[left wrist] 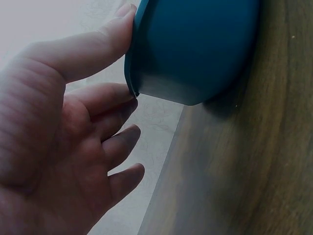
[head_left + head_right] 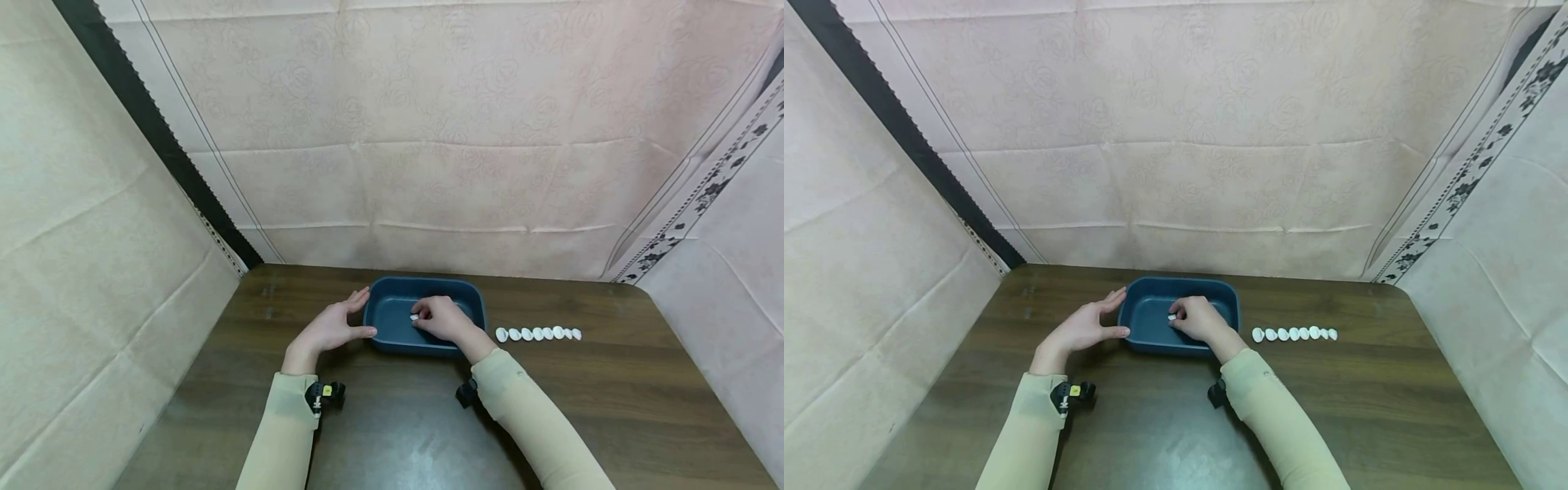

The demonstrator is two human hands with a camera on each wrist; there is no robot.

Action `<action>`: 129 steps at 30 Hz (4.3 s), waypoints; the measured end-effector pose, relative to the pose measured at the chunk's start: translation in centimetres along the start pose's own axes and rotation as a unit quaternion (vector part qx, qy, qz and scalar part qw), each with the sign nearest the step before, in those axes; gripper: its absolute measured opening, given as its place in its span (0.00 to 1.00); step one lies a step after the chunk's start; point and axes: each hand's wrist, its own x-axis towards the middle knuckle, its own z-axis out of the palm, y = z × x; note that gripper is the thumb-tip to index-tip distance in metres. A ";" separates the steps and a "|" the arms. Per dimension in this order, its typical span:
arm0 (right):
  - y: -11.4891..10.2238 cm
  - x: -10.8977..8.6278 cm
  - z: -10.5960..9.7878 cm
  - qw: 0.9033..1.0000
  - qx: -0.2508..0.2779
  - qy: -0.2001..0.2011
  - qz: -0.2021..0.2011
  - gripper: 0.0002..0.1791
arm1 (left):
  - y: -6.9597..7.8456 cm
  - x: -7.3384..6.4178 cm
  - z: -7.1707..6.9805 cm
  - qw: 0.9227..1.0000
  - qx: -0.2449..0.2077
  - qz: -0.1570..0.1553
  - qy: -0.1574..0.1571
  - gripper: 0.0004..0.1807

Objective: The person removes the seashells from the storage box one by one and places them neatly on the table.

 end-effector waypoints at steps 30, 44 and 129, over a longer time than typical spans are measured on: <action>0.3 -0.4 -0.8 0.997 0.053 0.056 -0.011 0.07 | -0.2 0.0 0.2 1.000 0.001 0.000 0.003 0.49; 2.0 -5.3 -5.8 0.978 0.110 0.172 -0.043 0.18 | -0.1 -0.1 0.2 1.000 -0.004 0.006 -0.001 0.50; 20.5 -21.1 -14.6 0.968 0.020 0.122 0.221 0.20 | -0.2 0.4 0.1 1.000 -0.006 0.012 -0.003 0.49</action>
